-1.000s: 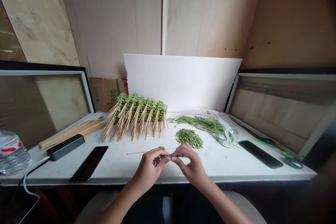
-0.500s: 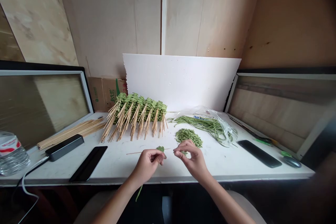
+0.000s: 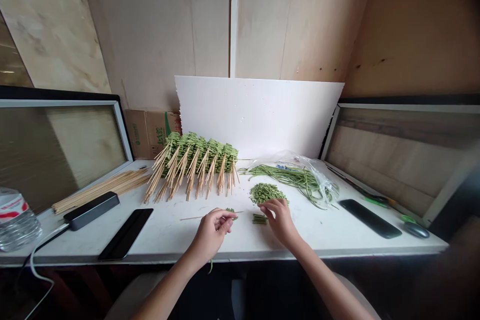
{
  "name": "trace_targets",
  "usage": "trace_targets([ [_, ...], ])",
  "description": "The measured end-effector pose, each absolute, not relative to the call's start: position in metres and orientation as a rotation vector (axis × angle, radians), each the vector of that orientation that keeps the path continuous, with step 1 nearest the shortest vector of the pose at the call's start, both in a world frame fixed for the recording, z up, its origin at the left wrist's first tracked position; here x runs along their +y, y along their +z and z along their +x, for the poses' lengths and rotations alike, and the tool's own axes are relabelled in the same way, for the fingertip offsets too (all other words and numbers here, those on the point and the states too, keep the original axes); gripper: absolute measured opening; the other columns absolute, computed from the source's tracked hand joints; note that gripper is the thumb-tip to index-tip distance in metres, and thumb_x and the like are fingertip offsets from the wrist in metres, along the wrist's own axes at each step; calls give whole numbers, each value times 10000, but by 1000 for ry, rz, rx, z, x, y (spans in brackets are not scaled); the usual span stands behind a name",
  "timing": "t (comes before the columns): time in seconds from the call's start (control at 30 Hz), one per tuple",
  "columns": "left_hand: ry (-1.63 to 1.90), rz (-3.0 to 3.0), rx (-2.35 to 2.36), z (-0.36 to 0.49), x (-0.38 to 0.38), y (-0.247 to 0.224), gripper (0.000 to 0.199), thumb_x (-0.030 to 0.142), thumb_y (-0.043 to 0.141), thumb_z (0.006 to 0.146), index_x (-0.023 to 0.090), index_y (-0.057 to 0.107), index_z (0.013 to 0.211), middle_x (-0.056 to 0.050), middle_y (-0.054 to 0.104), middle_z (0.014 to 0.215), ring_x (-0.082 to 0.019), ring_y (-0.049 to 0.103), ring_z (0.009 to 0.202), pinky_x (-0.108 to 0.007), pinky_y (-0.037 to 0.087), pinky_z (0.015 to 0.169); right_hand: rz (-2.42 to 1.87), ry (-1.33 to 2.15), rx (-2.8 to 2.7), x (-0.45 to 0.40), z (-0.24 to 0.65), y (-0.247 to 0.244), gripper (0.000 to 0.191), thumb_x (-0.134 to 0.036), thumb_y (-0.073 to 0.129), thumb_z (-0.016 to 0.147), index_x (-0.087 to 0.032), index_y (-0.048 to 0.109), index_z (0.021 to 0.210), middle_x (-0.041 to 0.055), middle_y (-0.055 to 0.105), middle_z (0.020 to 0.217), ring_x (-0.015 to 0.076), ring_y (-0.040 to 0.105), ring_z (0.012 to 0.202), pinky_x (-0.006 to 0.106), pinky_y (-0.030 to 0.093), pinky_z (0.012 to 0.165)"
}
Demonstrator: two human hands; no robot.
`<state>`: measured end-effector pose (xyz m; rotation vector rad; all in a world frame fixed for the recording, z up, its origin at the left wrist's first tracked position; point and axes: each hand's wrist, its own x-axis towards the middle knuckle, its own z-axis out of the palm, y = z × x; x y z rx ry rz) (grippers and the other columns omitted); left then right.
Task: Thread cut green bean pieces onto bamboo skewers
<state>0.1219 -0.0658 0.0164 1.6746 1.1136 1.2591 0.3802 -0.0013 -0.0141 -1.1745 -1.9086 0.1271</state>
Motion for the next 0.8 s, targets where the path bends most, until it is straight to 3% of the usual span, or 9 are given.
trace_targets([
  [0.13, 1258, 1568, 1085, 125, -70, 20, 303, 359, 708, 881, 137, 702, 1088, -68, 709, 872, -193, 695, 756, -346, 591, 739, -1013, 506, -1894, -27, 363, 15, 342, -457, 521, 1036, -244, 782, 1091, 96, 749, 1015, 280, 643, 958, 410, 514, 793],
  [0.23, 1273, 1582, 1060, 128, -74, 22, 286, 329, 732, 872, 148, 692, 1090, -63, 721, 865, -204, 713, 788, -343, 592, 755, -840, 700, -1973, -51, 344, 31, 261, -453, 681, 957, -268, 767, 1121, 69, 757, 978, 250, 658, 934, 354, 514, 754],
  [0.4, 1229, 1795, 1072, 130, -82, 27, 200, 286, 661, 929, 160, 726, 1071, -58, 729, 853, -185, 713, 715, -319, 575, 720, -771, 542, -1888, -61, 333, 34, 182, -363, 623, 1001, -263, 769, 956, 55, 744, 882, 231, 620, 865, 368, 489, 787],
  [0.6, 1271, 1938, 1188, 129, -83, 28, 190, 263, 592, 978, 167, 754, 1003, -38, 706, 806, -130, 622, 565, -257, 503, 603, -766, 484, -1886, -58, 339, 37, 121, -345, 661, 979, -260, 745, 964, 49, 730, 902, 236, 615, 885, 366, 474, 792],
  [0.7, 1312, 2017, 1185, 131, -86, 31, 169, 248, 602, 981, 178, 756, 991, -37, 692, 788, -149, 626, 633, -254, 482, 631, -710, 446, -1939, -65, 335, 41, 56, -312, 717, 946, -259, 731, 960, 37, 712, 877, 226, 599, 863, 375, 460, 826],
  [0.8, 1319, 2100, 1136, 133, -91, 35, 164, 265, 618, 984, 180, 745, 924, -48, 690, 806, -172, 628, 737, -258, 465, 682, -694, 408, -1952, -72, 329, 43, 76, -219, 641, 978, -248, 695, 933, 39, 681, 862, 227, 562, 867, 374, 445, 819],
])
